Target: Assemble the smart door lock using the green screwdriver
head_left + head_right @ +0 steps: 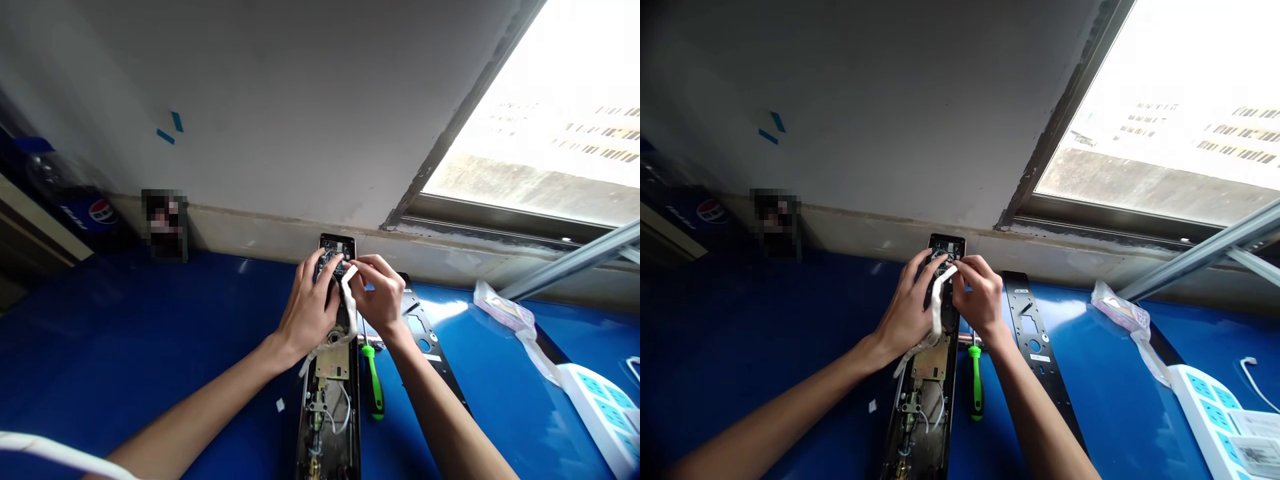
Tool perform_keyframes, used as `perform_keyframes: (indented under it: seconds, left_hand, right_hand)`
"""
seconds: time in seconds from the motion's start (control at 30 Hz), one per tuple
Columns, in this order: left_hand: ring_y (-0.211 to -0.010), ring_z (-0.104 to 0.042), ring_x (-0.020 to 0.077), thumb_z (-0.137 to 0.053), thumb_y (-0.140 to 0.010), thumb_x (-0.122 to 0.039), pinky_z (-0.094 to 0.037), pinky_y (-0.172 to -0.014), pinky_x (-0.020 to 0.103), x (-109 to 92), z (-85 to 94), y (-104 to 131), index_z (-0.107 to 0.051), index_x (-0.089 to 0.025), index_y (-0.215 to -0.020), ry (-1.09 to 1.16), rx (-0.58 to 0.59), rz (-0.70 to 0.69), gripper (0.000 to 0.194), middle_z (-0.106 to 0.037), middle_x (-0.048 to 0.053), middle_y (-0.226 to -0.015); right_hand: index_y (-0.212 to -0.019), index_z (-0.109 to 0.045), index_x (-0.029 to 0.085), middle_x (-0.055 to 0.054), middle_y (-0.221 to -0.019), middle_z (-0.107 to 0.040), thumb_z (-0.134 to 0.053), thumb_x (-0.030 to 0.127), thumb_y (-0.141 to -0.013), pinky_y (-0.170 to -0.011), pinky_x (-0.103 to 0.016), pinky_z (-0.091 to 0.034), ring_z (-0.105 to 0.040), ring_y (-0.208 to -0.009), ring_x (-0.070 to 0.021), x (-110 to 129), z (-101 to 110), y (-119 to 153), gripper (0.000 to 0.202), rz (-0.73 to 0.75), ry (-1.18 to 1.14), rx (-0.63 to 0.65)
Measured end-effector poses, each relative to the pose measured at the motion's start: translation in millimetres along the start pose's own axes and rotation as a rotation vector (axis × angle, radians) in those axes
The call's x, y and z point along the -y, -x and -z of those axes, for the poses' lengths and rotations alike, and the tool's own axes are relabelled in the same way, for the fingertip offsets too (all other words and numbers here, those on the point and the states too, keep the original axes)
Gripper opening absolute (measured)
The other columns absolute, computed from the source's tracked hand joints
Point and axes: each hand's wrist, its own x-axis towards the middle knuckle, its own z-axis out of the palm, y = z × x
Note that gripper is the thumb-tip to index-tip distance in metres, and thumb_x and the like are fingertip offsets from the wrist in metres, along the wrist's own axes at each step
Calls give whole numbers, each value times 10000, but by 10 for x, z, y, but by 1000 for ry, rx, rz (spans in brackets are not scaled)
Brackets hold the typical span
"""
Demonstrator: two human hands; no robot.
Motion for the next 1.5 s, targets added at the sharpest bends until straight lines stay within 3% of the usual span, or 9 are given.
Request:
perform_keyframes:
  seconds: [0.13,0.27,0.47,0.67,0.87,1.03,1.27,1.4,1.5]
  left_hand:
    - [-1458,-457,288,-520,-1025,-174,-408,-1241,522,-157,133,-68,-510,-272,-1475,68,-49,-119,460,-562,94,-1475]
    - [-1053,-709,189,-587,-1019,-190,-597,-981,359,-341,249,-110,-613,-254,-1371,252,6,-126,359,-728,50,-1214]
    - [-879,-754,175,-696,-974,-243,-616,-828,307,-417,258,-98,-772,-229,-1090,333,1,-53,139,-801,14,-1014]
    - [-895,-747,184,-724,-956,-250,-616,-833,327,-432,200,-101,-746,-224,-1176,252,131,-114,223,-789,30,-1043]
    - [-998,-724,221,-658,-1004,-255,-584,-869,375,-471,105,-142,-761,-200,-1088,10,32,-380,143,-752,83,-1188]
    - [-958,-728,244,-635,-1004,-214,-543,-806,391,-551,73,-213,-762,-157,-1003,-172,46,-518,139,-782,80,-1073]
    - [-872,-748,249,-652,-988,-200,-586,-759,404,-505,-89,-353,-780,-149,-1010,-341,134,-474,139,-798,58,-1034]
    - [-1118,-700,307,-697,-965,-215,-603,-917,455,-545,-212,-442,-754,-146,-1204,-359,142,-407,256,-748,112,-1244]
    - [-1259,-610,347,-710,-950,-205,-571,-1012,499,-661,-286,-430,-668,-128,-1363,-328,125,-421,422,-664,162,-1370]
  right_hand:
    - [-855,-771,222,-53,-805,-725,-656,357,-969,-606,-318,-568,-673,-659,-168,128,182,-67,211,-166,-177,6]
    - [-1048,-687,254,-6,-789,-743,-698,421,-946,-648,-315,-610,-715,-661,-167,222,359,-48,196,-312,-417,76]
    - [-800,-637,245,51,-638,-628,-817,427,-844,-578,-255,-500,-596,-570,-120,151,557,112,260,-524,-729,140]
    - [-785,-665,224,39,-623,-670,-841,360,-837,-541,-247,-490,-606,-540,-117,93,723,256,228,-524,-761,126]
    - [-775,-641,213,8,-654,-737,-851,396,-820,-450,-254,-513,-636,-461,-130,112,872,299,281,-540,-761,141]
    - [-753,-618,202,-4,-653,-745,-829,385,-848,-473,-249,-539,-674,-484,-135,132,949,339,295,-517,-697,59]
    - [-957,-674,214,39,-647,-693,-725,360,-950,-480,-240,-525,-623,-476,-109,59,1173,495,155,-405,-521,105]
    - [-1069,-703,219,-30,-845,-772,-548,398,-1049,-662,-323,-620,-741,-682,-165,-110,1340,540,237,-288,-356,221]
    - [-1084,-734,221,-63,-966,-796,-637,359,-1005,-826,-350,-601,-767,-866,-199,-341,1386,534,186,-203,-118,297]
